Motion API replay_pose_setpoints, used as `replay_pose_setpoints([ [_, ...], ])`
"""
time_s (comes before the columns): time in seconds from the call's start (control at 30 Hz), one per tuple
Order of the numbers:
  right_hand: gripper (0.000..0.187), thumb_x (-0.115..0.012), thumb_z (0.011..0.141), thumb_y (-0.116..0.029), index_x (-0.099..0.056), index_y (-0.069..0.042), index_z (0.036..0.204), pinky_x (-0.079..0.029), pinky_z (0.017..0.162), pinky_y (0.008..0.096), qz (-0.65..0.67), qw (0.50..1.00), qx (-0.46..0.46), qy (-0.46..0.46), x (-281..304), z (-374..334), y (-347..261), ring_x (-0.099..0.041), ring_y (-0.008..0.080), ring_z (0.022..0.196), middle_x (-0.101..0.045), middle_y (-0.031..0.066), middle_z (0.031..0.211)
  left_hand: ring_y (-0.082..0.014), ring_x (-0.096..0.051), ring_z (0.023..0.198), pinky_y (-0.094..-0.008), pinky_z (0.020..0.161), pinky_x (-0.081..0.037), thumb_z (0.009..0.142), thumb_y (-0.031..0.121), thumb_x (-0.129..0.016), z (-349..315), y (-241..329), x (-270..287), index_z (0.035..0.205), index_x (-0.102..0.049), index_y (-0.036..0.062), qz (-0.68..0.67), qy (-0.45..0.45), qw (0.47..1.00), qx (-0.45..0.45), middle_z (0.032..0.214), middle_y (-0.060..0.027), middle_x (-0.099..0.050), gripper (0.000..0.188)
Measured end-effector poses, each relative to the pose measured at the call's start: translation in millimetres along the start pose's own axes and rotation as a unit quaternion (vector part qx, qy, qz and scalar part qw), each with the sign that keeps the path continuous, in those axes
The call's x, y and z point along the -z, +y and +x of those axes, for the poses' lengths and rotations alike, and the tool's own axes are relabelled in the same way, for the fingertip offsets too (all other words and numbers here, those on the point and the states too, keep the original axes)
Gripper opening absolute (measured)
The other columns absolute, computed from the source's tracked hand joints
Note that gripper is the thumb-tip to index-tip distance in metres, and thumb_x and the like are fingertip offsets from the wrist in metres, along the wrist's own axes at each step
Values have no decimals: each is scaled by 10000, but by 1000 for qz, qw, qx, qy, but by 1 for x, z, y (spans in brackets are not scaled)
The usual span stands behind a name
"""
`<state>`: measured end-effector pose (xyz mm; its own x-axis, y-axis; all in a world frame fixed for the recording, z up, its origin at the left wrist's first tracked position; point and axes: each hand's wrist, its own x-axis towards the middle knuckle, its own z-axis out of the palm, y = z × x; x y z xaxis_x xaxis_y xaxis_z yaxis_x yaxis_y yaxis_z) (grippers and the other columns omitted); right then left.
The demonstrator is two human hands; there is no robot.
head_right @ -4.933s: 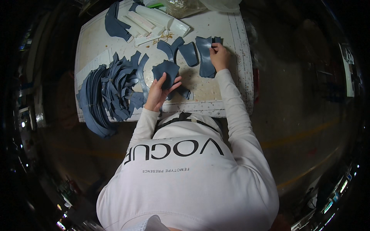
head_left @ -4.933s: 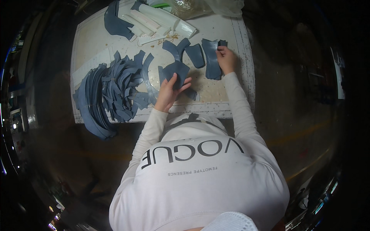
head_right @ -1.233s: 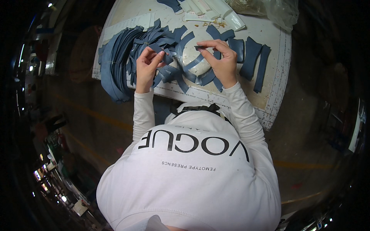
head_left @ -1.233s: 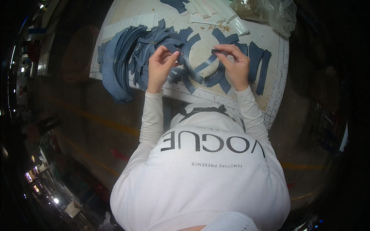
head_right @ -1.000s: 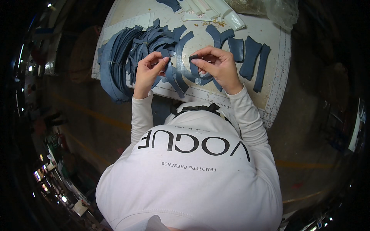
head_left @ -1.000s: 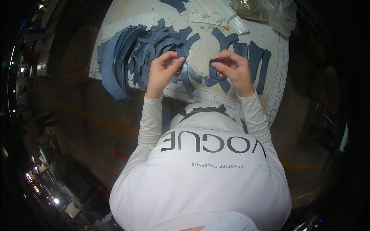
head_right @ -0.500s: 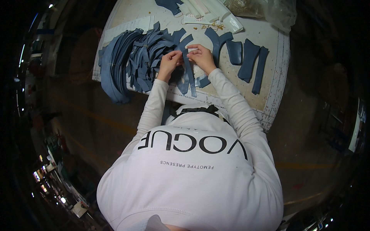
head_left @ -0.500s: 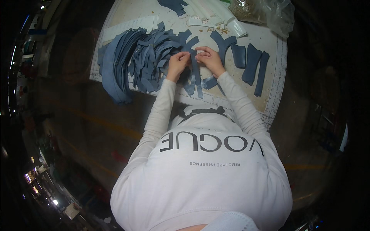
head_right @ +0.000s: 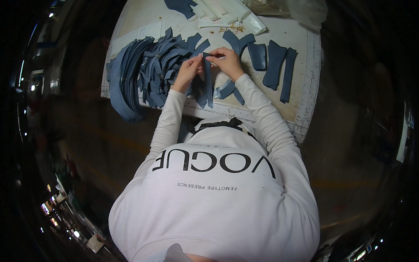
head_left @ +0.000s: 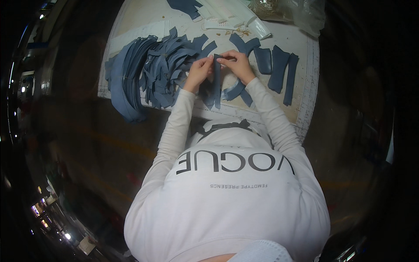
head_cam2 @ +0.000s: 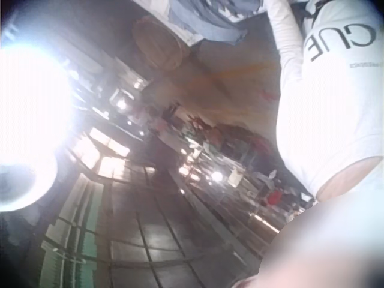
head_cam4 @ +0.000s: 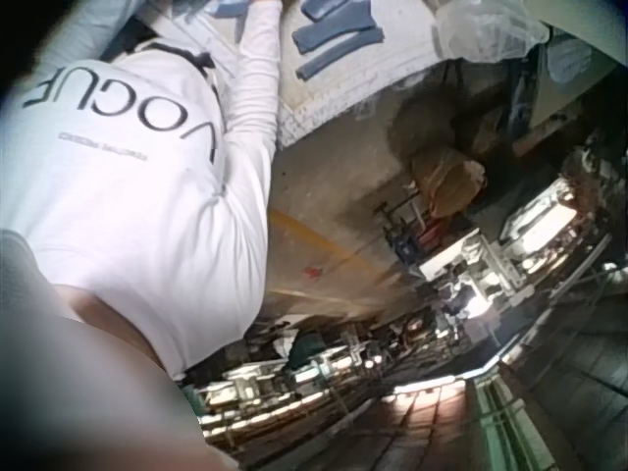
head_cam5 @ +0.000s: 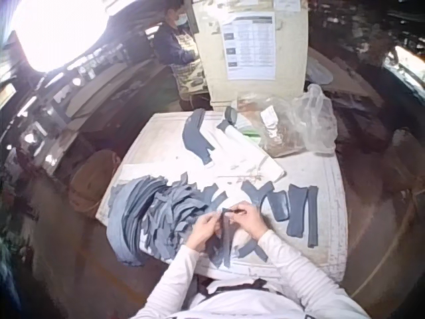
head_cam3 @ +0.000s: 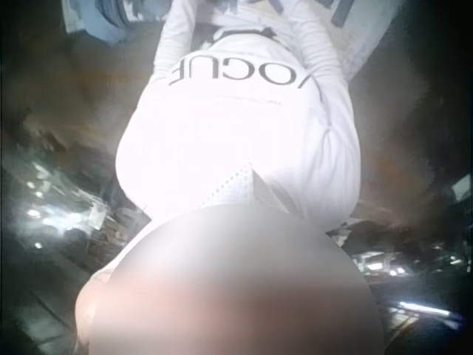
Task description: The person sorts and stacks gray fabric pieces on a worktable. They pick up individual pieces, align them, and place them into a growing pile. The hands remain in view throughout, handling the fabric by hand without tools.
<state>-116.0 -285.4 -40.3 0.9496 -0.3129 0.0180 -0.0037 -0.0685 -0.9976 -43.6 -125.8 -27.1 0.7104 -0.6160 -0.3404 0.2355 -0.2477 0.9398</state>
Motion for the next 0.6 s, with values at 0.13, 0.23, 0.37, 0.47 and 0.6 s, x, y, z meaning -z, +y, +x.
replay_pose_setpoints([
  [0.13,230,-721,791,-84,-658,35,978,-474,677,209,127,992,6,23,39,3,-31,-601,82,716,-662,39,841,-101,-537,723,-221,751,-432,1017,308,-339,-2,26,-37,1076,-568,27,-86,-122,987,-56,770,-6,-553,366],
  [0.23,221,-725,785,-59,-662,11,985,-486,663,179,112,989,37,85,92,7,-50,-595,59,725,-666,26,862,-90,-472,706,-229,705,-423,1013,284,-370,5,37,-78,1023,-566,15,-133,-157,976,-73,719,7,-459,333],
  [0.37,207,-701,822,-124,-653,-39,1004,-483,699,180,52,987,-3,153,177,-1,-63,-604,53,784,-660,2,893,-96,-470,703,-246,712,-441,1005,242,-402,14,32,-144,1026,-571,18,-69,-187,977,-72,719,4,-471,283],
  [0.47,218,-714,812,-140,-654,-62,1006,-484,679,180,27,979,-50,195,225,-11,-50,-597,49,782,-656,-10,886,-136,-604,767,-260,727,-496,1004,201,-391,17,19,-193,1052,-560,15,-115,-305,945,-31,802,-39,-588,256],
  [0.6,223,-694,811,-86,-648,-56,1027,-489,662,184,-11,966,-123,225,255,-19,-9,-591,57,766,-647,7,862,-175,-656,809,-272,705,-530,1000,183,-386,14,-2,-239,1059,-556,12,-107,-353,920,135,898,-95,-650,248],
])
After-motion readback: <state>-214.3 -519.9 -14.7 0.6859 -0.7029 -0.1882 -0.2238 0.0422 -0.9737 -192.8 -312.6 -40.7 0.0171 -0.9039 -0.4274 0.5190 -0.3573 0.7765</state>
